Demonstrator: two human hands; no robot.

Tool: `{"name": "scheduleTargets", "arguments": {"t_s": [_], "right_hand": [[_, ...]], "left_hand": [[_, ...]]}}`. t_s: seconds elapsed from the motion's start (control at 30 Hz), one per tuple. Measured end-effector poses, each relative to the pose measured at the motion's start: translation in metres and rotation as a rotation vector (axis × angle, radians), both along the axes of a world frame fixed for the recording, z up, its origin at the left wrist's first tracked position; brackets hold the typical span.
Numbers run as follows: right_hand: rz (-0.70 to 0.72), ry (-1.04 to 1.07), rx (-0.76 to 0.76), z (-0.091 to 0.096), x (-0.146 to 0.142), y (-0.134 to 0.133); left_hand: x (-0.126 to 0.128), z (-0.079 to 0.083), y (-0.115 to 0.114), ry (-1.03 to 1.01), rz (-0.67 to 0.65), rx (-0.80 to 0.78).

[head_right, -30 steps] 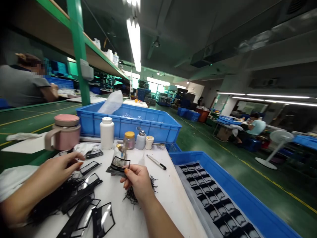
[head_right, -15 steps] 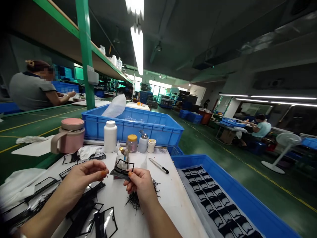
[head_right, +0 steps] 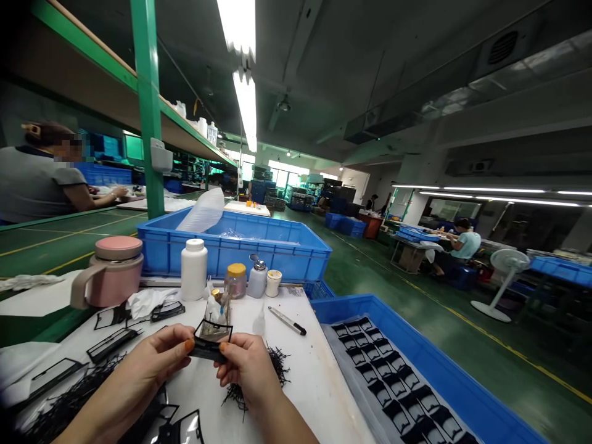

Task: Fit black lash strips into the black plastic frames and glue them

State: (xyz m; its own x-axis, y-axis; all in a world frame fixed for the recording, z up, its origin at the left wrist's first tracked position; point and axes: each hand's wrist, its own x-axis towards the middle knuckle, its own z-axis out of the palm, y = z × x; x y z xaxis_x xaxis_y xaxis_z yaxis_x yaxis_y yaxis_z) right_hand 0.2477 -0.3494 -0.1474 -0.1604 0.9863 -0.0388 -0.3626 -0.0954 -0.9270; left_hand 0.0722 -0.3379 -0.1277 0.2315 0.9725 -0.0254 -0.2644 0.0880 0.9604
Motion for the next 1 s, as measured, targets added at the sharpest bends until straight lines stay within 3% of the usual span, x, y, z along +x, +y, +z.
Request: {"name": "scheduleTargets", "arguments": {"t_s": [0.27, 0.63, 0.87, 1.0], "right_hand": [[0.043, 0.102, -0.036, -0.004, -0.003, 0.0], [0.024, 0.03, 0.002, -0.002, -0.002, -0.003], [0.02, -0.007, 0.017, 0.0, 0.0, -0.004], [-0.003, -0.055, 0.043, 0.001, 0.002, -0.004]], "left_hand": [[0.007, -0.005, -0.002, 0.014, -0.09, 0.035], [0.0, -0.002, 0.0, -0.04, 0.057, 0.032], [-0.003, -0.007, 0.001, 0.187, 0.057, 0.193], [-0.002, -0.001, -0.001, 0.197, 0.081, 0.186]]}}
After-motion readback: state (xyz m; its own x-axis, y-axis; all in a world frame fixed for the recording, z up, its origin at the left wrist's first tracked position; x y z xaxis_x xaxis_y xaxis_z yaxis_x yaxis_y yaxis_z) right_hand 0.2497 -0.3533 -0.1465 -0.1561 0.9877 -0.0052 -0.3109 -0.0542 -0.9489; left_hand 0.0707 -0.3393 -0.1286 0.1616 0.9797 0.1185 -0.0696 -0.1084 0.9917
